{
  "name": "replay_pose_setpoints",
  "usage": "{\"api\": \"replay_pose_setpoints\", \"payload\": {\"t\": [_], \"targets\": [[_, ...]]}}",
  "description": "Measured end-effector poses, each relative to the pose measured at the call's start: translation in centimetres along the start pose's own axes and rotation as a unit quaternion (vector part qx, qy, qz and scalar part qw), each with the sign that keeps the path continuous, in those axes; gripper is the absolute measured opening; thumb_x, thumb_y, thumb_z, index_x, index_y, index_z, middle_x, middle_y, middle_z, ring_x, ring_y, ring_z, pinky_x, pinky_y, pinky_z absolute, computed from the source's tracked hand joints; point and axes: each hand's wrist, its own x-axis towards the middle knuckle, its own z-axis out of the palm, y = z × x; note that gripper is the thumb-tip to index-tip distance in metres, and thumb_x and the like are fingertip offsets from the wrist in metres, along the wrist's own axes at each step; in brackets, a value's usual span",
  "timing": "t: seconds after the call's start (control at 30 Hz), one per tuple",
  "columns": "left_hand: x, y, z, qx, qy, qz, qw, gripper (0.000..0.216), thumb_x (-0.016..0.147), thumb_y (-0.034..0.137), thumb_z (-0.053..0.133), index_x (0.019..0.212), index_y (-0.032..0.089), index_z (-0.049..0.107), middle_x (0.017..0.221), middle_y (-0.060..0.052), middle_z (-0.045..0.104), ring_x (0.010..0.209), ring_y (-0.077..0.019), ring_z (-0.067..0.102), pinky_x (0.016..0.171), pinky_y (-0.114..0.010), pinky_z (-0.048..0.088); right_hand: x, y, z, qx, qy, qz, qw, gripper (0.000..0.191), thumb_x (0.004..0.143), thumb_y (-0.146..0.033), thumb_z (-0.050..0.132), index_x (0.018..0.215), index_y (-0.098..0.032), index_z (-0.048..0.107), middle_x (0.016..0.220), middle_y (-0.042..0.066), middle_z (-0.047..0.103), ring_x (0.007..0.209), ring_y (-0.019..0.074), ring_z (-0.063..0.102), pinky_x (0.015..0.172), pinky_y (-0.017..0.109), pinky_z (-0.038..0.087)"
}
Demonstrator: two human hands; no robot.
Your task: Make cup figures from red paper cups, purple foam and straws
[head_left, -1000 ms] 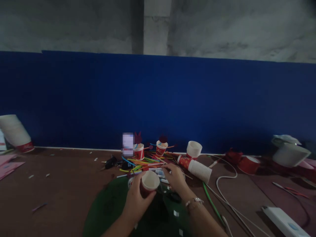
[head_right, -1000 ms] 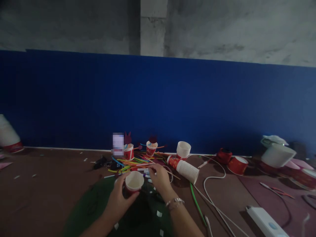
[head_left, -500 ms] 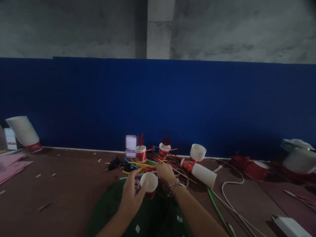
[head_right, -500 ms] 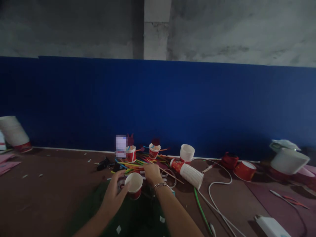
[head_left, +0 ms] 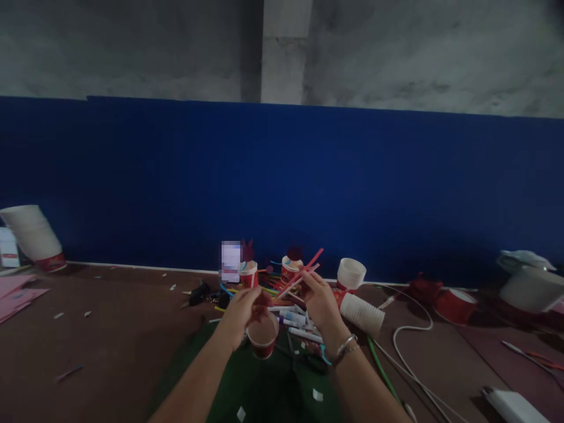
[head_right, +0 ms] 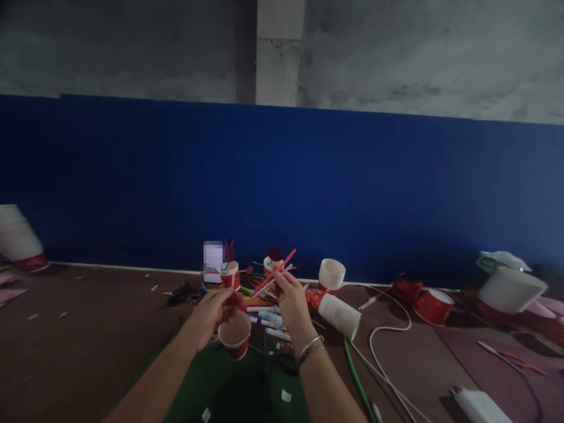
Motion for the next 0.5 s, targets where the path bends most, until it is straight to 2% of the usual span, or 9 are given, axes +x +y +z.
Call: {"api": "replay_pose_setpoints", "payload": {"t": [0.1, 0.13, 0.2, 0.3, 0.37, 0.43, 0.47, 0.5], "targets": [[-0.5, 0.3, 1.3, -0.022, -0.085, -0.114, 0.99, 0.046, 0.081, 0.053, 0.051, 0.074, 0.009, 0.063, 0.064, -0.011, 0.069, 0.048, -0.0146, 0.062, 0.046, -0.022, 0.046, -1.5, -1.0, 0.4, 0.058, 0.01, -0.009, 0.998, 0.025, 0.074, -0.044, 0.064, 0.081, -0.02, 0.067, 0.079, 0.004, 0.068, 0.071, 0.0169, 0.062, 0.069, 0.031, 0.051], [-0.6, 0.3, 1.7, -0.056, -0.109, -0.139, 0.983, 0.046, 0.082, 0.053, 0.049, 0.077, 0.01, 0.063, 0.065, -0.011, 0.069, 0.052, -0.0167, 0.065, 0.051, -0.025, 0.049, -2.2, -1.3, 0.6, 0.048, -0.005, -0.032, 0.998, 0.02, 0.075, -0.04, 0.065, 0.08, -0.02, 0.068, 0.08, 0.004, 0.068, 0.073, 0.0174, 0.063, 0.069, 0.031, 0.051], [-0.7, 0.2, 2.2, -0.15, -0.128, -0.166, 0.966, 0.037, 0.085, 0.047, 0.05, 0.077, 0.012, 0.061, 0.065, -0.008, 0.069, 0.06, -0.0173, 0.067, 0.06, -0.027, 0.053, -3.5, -1.8, 1.1, -0.049, -0.084, -0.124, 0.988, 0.013, 0.078, -0.032, 0.063, 0.079, -0.02, 0.07, 0.086, 0.006, 0.068, 0.08, 0.0188, 0.063, 0.073, 0.032, 0.051], [-0.4, 0.5, 2.4, -0.258, -0.063, -0.162, 0.95, 0.02, 0.088, 0.025, 0.05, 0.074, 0.012, 0.058, 0.059, -0.002, 0.064, 0.053, -0.0107, 0.063, 0.057, -0.021, 0.052, -4.7, -2.4, 1.5, -0.198, -0.216, -0.269, 0.917, 0.018, 0.083, -0.022, 0.056, 0.093, -0.024, 0.071, 0.095, 0.006, 0.069, 0.091, 0.019, 0.062, 0.082, 0.034, 0.049], [-0.1, 1.1, 1.8, -0.286, 0.015, -0.137, 0.948, 0.017, 0.089, 0.015, 0.045, 0.077, 0.012, 0.057, 0.062, -0.002, 0.064, 0.051, -0.0096, 0.062, 0.052, -0.019, 0.052, -4.7, -2.3, 1.2, -0.269, -0.245, -0.321, 0.874, 0.026, 0.084, -0.019, 0.053, 0.104, -0.026, 0.067, 0.104, 0.007, 0.068, 0.1, 0.0195, 0.059, 0.091, 0.037, 0.044], [0.4, 2.1, 0.6, -0.303, 0.092, -0.095, 0.944, 0.019, 0.09, 0.011, 0.039, 0.08, 0.012, 0.056, 0.068, -0.005, 0.065, 0.057, -0.0119, 0.065, 0.055, -0.022, 0.054, -4.0, -1.9, 0.4, -0.331, -0.203, -0.324, 0.862, 0.029, 0.085, -0.018, 0.051, 0.11, -0.024, 0.064, 0.112, 0.008, 0.065, 0.108, 0.021, 0.055, 0.096, 0.039, 0.04], [0.6, 2.7, -0.1, -0.316, 0.137, -0.068, 0.936, 0.02, 0.09, 0.009, 0.038, 0.078, 0.012, 0.054, 0.067, -0.004, 0.064, 0.057, -0.0112, 0.065, 0.054, -0.021, 0.055, -3.4, -1.5, -0.1, -0.358, -0.154, -0.311, 0.867, 0.029, 0.085, -0.018, 0.049, 0.11, -0.022, 0.064, 0.112, 0.009, 0.065, 0.108, 0.0218, 0.055, 0.096, 0.039, 0.041], [0.7, 3.3, -0.8, -0.328, 0.154, -0.054, 0.93, 0.02, 0.09, 0.007, 0.038, 0.078, 0.012, 0.054, 0.063, -0.002, 0.062, 0.054, -0.0096, 0.064, 0.055, -0.02, 0.055, -2.9, -1.0, -0.5, -0.385, -0.109, -0.287, 0.87, 0.028, 0.085, -0.019, 0.047, 0.107, -0.02, 0.065, 0.109, 0.01, 0.066, 0.106, 0.022, 0.057, 0.094, 0.038, 0.041]]}}
